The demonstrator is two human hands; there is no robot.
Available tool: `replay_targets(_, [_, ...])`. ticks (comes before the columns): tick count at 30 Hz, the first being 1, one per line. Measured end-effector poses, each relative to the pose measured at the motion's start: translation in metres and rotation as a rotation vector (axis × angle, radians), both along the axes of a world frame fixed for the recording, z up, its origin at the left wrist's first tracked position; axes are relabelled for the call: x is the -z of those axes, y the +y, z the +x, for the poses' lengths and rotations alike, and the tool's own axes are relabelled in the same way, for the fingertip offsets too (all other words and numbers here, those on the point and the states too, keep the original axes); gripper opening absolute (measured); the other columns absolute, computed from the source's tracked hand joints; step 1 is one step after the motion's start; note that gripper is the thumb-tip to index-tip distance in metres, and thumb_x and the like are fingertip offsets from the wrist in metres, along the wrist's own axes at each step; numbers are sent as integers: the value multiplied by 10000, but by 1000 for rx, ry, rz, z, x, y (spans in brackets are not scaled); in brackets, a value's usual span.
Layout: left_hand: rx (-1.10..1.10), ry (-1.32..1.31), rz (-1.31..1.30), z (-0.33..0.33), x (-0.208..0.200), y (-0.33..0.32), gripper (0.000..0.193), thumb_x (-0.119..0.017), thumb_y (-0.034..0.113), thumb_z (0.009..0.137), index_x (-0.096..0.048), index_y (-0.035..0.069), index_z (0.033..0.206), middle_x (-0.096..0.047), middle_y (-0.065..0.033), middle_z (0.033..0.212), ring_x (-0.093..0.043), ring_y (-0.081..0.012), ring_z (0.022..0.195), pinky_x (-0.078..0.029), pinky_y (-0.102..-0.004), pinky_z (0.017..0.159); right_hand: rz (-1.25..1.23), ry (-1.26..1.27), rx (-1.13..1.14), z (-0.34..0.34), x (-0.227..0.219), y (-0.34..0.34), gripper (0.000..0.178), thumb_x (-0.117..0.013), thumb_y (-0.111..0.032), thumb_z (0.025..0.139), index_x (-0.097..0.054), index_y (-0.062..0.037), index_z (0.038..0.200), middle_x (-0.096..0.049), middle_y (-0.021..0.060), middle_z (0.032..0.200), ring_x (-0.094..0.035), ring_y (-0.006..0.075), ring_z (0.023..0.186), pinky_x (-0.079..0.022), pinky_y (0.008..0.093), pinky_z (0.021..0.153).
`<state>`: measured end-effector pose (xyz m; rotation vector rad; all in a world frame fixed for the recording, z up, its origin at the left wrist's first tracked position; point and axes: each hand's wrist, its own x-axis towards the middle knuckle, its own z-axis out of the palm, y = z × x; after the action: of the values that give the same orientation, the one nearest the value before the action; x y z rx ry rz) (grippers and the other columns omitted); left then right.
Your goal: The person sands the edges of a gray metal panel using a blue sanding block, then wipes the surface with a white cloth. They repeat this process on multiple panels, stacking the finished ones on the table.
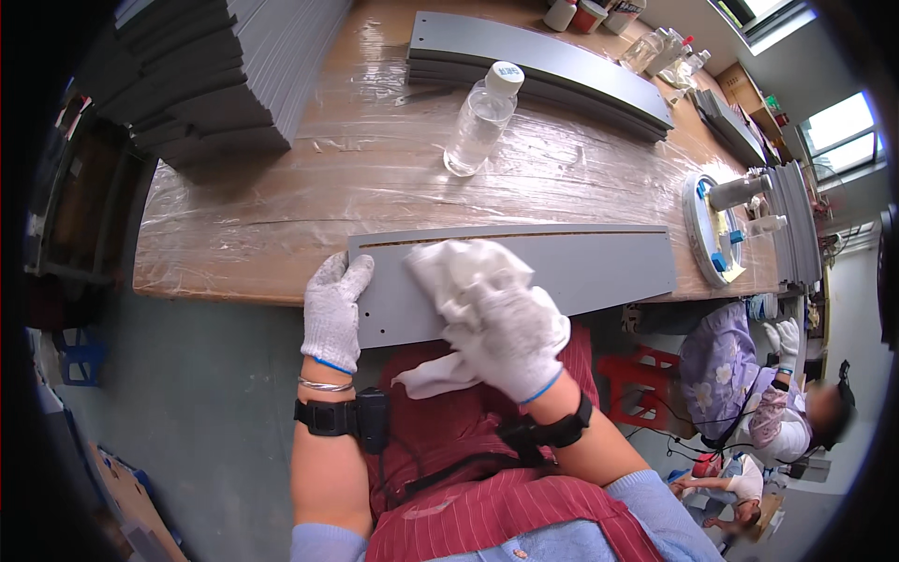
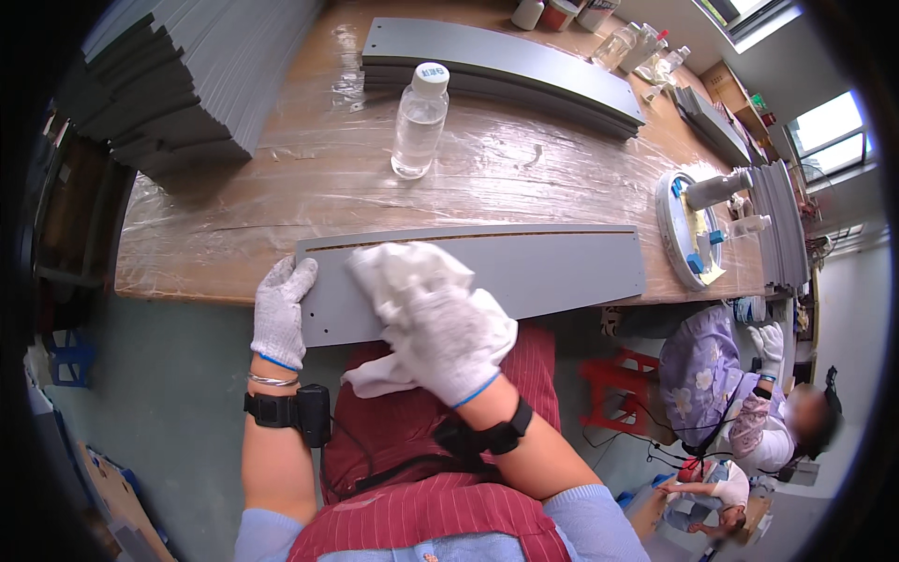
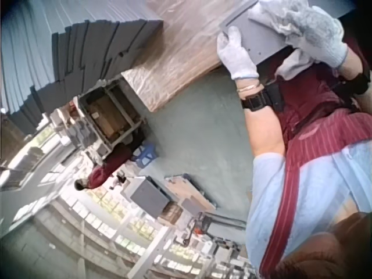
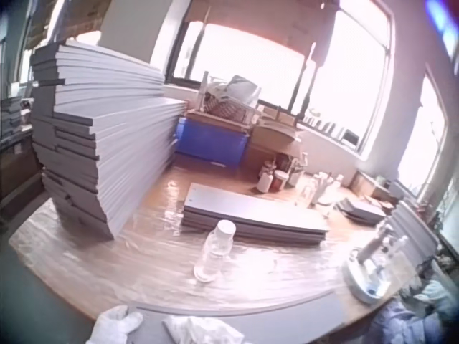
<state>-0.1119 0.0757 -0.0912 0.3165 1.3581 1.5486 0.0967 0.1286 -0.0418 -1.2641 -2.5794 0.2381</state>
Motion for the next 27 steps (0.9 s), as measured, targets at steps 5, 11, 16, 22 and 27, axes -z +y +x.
replay_targets(5, [-22, 24, 29, 2, 3, 1, 222, -639, 137, 983, -669, -17, 1141, -698, -64, 988, -669, -135, 840, -563, -281, 753, -142, 313, 556, 155, 24, 91, 407, -769, -94, 794, -608, 6, 1154, -702, 148, 988, -712, 244, 817, -596, 360, 715])
replay_targets(11, [-39, 2, 0, 3, -3, 2, 219, -659, 127, 969, -671, -34, 1117, -693, -63, 982, -650, -131, 849, -543, -272, 754, 118, -26, 336, 82, 13, 50, 301, -762, -204, 804, -666, 6, 997, -689, 190, 942, -684, 366, 883, -556, 430, 778])
replay_targets(16, [-51, 69, 1, 1, 2, 0, 249, -642, 137, 983, -652, -30, 1168, -695, -75, 1030, -672, -143, 872, -562, -279, 778, -196, 48, 548, 100, -8, 70, 324, -790, -250, 772, -687, -27, 984, -684, 206, 990, -664, 395, 957, -538, 464, 841])
replay_targets(22, [-8, 13, 19, 0, 3, -1, 238, -642, 132, 983, -653, -23, 1162, -691, -63, 1018, -669, -138, 867, -560, -277, 779, -168, 25, 521, 102, -1, 64, 317, -778, -247, 758, -691, -43, 985, -685, 185, 1020, -662, 387, 965, -539, 462, 832])
replay_targets(27, [1, 32, 43, 0, 2, 0, 227, -636, 135, 986, -655, -12, 1158, -691, -59, 1016, -670, -137, 860, -562, -277, 776, -21, -51, 417, 94, 3, 52, 310, -759, -249, 776, -694, -43, 1000, -696, 187, 987, -672, 378, 947, -539, 461, 818])
